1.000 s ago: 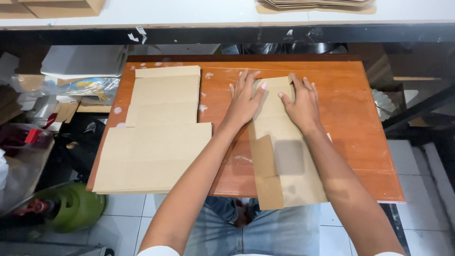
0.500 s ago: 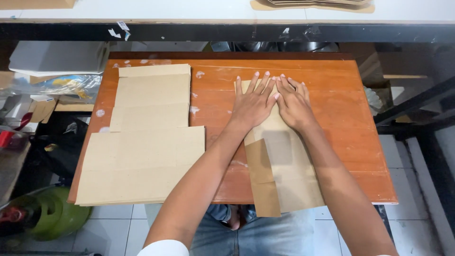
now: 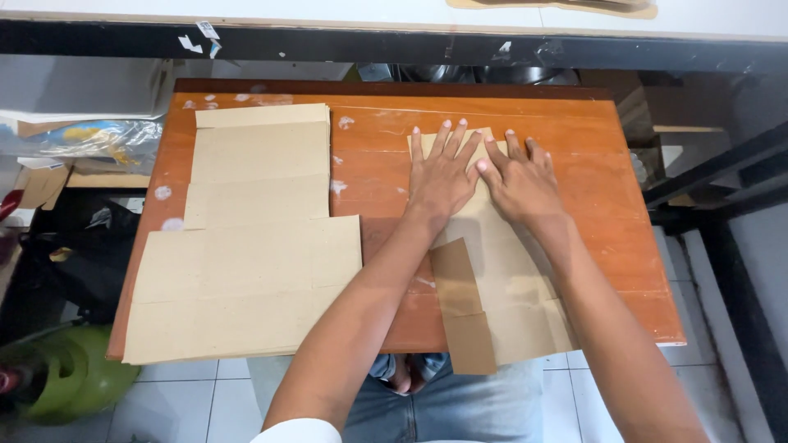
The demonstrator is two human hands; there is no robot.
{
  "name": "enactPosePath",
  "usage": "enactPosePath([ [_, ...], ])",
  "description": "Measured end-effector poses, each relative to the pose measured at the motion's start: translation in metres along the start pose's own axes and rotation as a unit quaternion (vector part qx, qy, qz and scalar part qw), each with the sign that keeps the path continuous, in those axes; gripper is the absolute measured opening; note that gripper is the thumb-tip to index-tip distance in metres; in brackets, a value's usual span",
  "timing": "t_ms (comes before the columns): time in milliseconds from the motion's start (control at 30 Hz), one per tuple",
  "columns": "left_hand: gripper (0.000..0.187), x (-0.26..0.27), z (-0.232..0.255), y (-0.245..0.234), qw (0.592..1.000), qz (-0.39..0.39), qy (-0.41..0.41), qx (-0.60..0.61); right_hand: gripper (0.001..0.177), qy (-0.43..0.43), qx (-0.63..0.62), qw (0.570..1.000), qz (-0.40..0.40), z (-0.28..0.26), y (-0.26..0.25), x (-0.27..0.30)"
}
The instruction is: The person folds flat cardboard sheets into small rectangular boxes by hand. They fold the side flaps, tuck the top flap to close the box, and place the finished box on a shelf. The process is repeated for multiple sheets.
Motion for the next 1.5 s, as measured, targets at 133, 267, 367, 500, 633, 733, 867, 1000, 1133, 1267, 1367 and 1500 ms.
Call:
enactPosePath([
  [133,0.058,0.002,-0.003,0.003,1.0,0.016,-0.006,0.014,0.072,0.045,-0.005,0.997,-0.06,-0.014,0.003,0.018],
  [267,0.059,0.0,-0.004,0.005,0.999,0.035,-0.001,0.021,0.066,-0.04,-0.242,0.969,-0.023,-0.021,-0.021,0.027],
  [367,0.056,-0.002,-0.006,0.005,0.998,0.057,-0.003,0.029,0.063,-0.025,-0.403,0.915,0.018,-0.009,-0.041,0.024],
  [500,0.048,-0.006,-0.006,0.008,0.991,0.125,0.016,0.046,0.057,0.012,-0.323,0.945,0.058,0.051,-0.048,-0.018],
  [633,0.048,-0.016,-0.008,0.014,0.989,0.132,0.03,0.064,0.061,0.035,-0.329,0.943,-0.018,0.028,-0.048,-0.025],
  [733,0.05,-0.013,-0.007,0.008,0.989,0.121,0.038,0.071,0.065,0.016,-0.282,0.957,-0.071,0.029,-0.042,-0.044],
  [867,0.049,-0.008,-0.002,-0.002,0.988,0.128,0.058,0.061,0.064,0.016,-0.217,0.973,-0.079,0.057,-0.023,-0.066],
  [1000,0.05,-0.009,0.0,-0.003,0.987,0.13,0.072,0.064,0.075,0.033,-0.257,0.962,-0.087,0.046,-0.023,-0.058],
  [1133,0.047,-0.008,0.002,-0.005,0.987,0.134,0.08,0.025,0.066,0.047,-0.201,0.974,-0.094,0.058,-0.02,-0.065],
  [1267,0.049,-0.015,-0.002,0.005,0.984,0.171,0.041,0.036,0.062,0.037,-0.128,0.985,-0.109,0.053,-0.022,-0.067],
  [1367,0.037,-0.02,-0.009,0.007,0.968,0.241,0.015,0.076,0.067,0.04,-0.131,0.985,-0.104,0.048,-0.024,-0.062],
  [1500,0.009,-0.015,-0.025,-0.002,0.936,0.312,-0.03,0.159,0.079,0.055,-0.228,0.97,-0.057,0.043,-0.026,-0.049],
])
Point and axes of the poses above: each hand's wrist, its own x-axis away from the middle knuckle, its own y-axis out of the palm, z = x × y, the point moved 7 cm from there along -x, towards the middle knuckle, and after that the axes turned 15 degrees about -x, right-handed, at the moved point
